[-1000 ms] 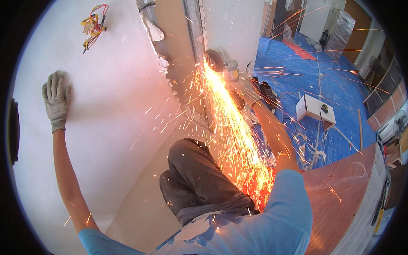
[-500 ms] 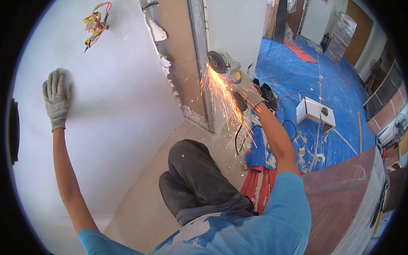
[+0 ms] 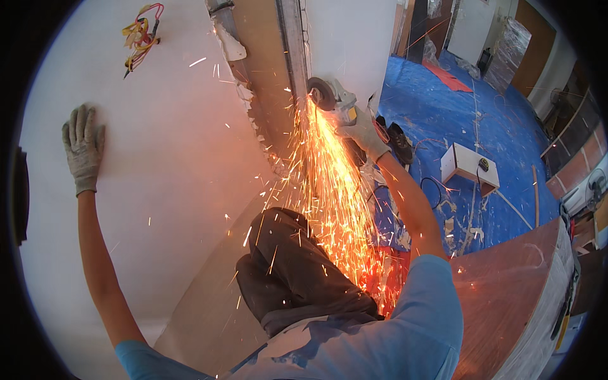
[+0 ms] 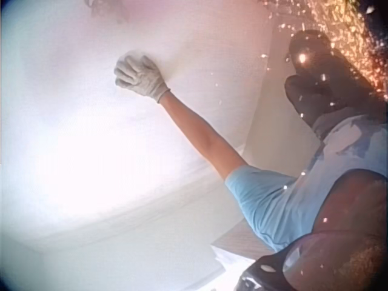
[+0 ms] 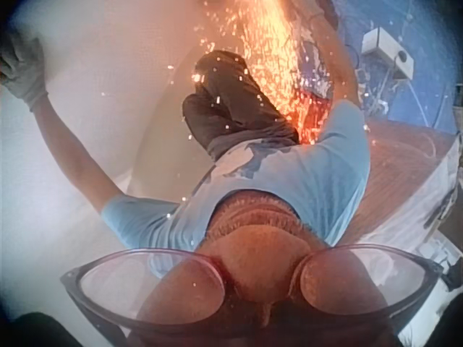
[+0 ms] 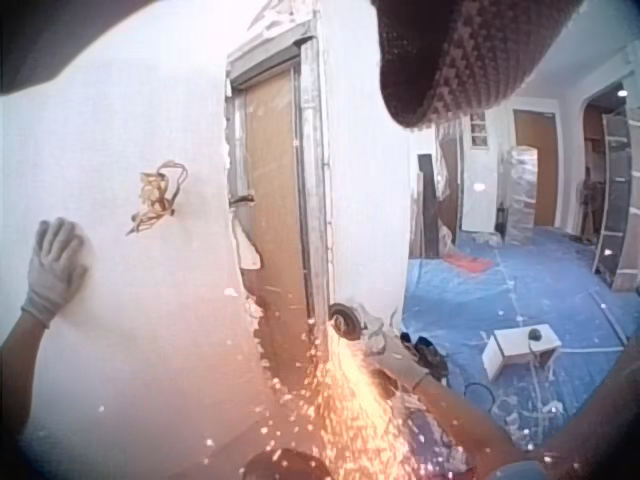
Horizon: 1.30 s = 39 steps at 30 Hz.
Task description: The person uses an angle grinder to cut through a metal frame embedded in a wall, creating sparks and removing sections of the metal.
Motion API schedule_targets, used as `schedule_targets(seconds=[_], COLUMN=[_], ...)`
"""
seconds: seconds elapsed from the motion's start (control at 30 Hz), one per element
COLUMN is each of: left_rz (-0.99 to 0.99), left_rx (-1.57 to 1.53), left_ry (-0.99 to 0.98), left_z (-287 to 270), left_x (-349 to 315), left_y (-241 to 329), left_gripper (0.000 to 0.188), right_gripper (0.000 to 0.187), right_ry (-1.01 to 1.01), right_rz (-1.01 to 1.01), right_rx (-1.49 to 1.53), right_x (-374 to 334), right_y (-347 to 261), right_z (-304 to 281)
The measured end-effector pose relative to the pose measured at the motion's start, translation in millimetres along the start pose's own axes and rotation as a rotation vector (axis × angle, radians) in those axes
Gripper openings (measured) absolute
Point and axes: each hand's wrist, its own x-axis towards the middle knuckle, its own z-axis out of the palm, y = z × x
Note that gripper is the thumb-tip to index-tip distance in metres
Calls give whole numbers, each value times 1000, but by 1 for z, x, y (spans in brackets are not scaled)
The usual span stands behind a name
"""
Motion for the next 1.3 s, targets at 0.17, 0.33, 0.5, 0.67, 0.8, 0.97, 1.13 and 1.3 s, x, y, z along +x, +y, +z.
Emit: schedule_targets(seconds=[0.17,0.33,0.5,0.67,0.8,0.97,1.13,1.3], left_rz=[-28,-78,-77,-66,-69,-45,-50,-30], left_rx=[67,174,233,237,238,149,145,96], left_ry=[-85,-189,-270,-263,-268,-171,-129,-91], left_z=[-7,-20,-26,-27,-24,-16,-9,-4], left_x=[3,7,10,11,9,5,2,-1], left_y=[3,10,14,15,13,8,4,2], left_gripper=[56,54,54,54,55,56,55,55], right_gripper=[65,72,76,81,87,89,89,90], right_ry=[-15,19,-5,31,46,32,-20,30], right_rz=[13,53,76,53,41,77,7,109], right_rx=[-103,-146,-177,-144,-87,-216,-36,-234], right_x=[-4,-8,-11,-10,-5,-5,-12,-16], right_y=[-7,-12,-12,6,21,25,22,18], right_z=[-3,3,-1,-3,-2,-8,-2,-2])
